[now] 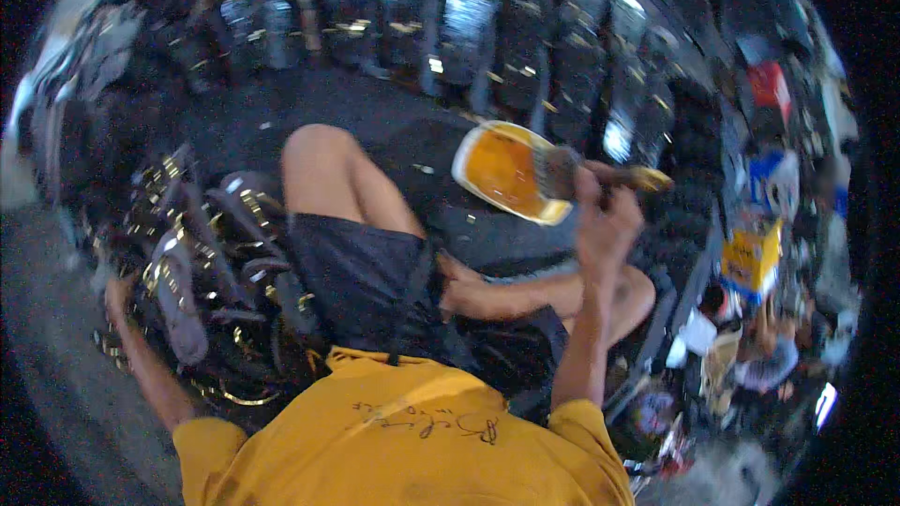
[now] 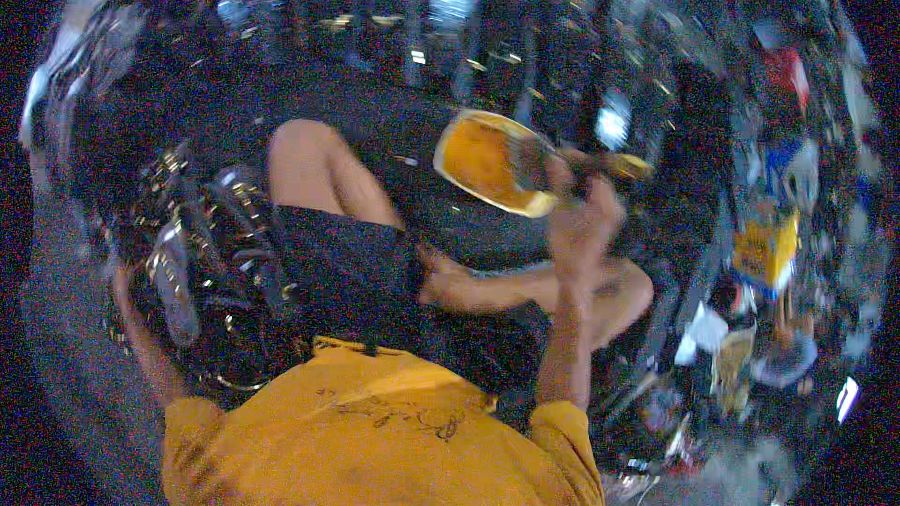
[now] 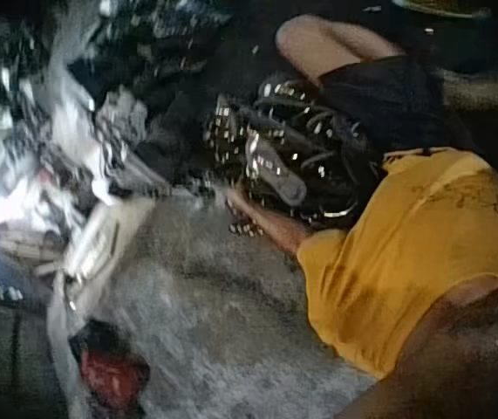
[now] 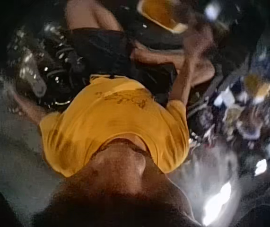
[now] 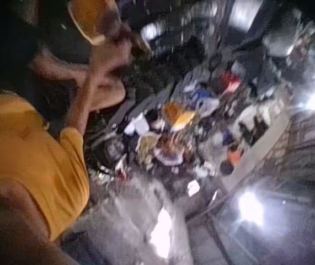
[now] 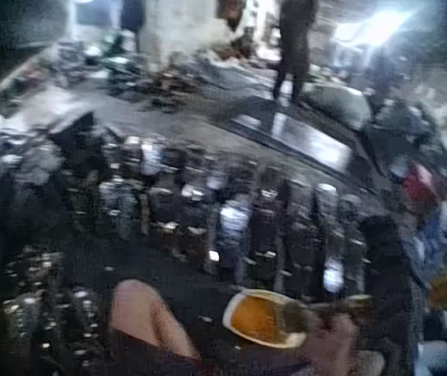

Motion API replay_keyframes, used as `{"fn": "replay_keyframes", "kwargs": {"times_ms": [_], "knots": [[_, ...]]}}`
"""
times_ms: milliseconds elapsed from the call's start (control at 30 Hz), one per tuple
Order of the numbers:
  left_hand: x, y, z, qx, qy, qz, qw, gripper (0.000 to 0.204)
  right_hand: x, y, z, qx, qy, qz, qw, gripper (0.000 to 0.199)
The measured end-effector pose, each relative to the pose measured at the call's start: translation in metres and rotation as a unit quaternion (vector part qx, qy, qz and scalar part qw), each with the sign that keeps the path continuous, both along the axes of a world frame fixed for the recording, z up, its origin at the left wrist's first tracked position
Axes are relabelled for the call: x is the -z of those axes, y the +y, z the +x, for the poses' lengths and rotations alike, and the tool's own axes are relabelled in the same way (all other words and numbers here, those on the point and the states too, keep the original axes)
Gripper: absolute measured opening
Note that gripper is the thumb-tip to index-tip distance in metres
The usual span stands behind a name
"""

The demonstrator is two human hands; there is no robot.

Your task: The person sits on the floor and repeatedly applies a yellow liquid to black sandals using a brush. They pick up each sandal, coat the upper surface, and place it back among many similar sandals.

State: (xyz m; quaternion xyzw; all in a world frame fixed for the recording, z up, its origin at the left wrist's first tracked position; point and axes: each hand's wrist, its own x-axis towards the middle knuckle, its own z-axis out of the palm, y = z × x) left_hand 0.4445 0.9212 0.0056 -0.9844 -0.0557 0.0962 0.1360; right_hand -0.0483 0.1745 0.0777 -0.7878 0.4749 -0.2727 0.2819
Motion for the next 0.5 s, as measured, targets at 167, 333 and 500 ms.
{"fn": "replay_keyframes", "kwargs": {"times_ms": [167, 333, 500], "knots": [[-0.051, 0.005, 0.005, -0.014, -0.18, -0.043, 0.983, 0.056, 0.051, 0.015, -0.01, -0.061, 0.095, -0.055, 0.992, 0.029], [-0.142, -0.038, 0.011, 0.066, -0.398, -0.147, 0.903, 0.056, 0.04, 0.01, -0.017, -0.001, -0.013, 0.015, 1.0, 0.022], [-0.215, -0.247, -0.056, 0.262, -0.437, -0.297, 0.808, 0.058, 0.046, -0.02, -0.075, 0.142, -0.15, 0.129, 0.97, 0.021]]}}
